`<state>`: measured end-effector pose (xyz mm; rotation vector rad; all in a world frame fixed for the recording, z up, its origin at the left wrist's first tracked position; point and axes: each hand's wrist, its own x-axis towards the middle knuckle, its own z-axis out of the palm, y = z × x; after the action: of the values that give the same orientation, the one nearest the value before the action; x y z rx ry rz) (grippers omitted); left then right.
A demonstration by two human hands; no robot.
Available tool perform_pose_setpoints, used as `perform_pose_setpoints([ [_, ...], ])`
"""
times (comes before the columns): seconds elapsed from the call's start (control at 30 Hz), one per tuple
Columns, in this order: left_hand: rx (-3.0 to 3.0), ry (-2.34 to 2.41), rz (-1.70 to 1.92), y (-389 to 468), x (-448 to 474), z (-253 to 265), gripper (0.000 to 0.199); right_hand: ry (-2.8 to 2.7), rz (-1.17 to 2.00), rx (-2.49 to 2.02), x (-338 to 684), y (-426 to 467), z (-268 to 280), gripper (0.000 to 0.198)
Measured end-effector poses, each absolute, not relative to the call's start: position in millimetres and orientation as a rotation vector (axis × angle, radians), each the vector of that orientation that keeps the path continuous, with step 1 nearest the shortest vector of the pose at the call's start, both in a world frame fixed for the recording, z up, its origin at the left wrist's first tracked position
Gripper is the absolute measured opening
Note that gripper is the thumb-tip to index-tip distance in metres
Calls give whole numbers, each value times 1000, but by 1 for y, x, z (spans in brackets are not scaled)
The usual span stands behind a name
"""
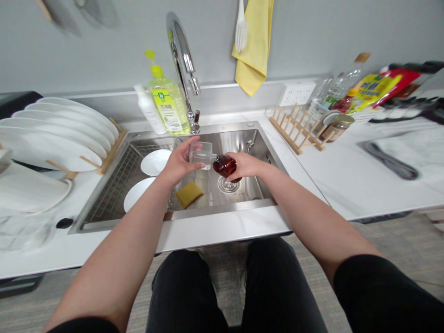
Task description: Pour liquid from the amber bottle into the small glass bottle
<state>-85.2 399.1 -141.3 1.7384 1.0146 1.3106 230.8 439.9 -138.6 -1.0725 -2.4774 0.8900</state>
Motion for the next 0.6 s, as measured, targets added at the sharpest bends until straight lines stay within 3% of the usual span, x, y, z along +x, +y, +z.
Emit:
perform_pose_setpoints([
  [0.6, 1760, 999, 1316, 400, -87, -143, 110, -2472, 888, -1067, 230, 439, -138, 72],
])
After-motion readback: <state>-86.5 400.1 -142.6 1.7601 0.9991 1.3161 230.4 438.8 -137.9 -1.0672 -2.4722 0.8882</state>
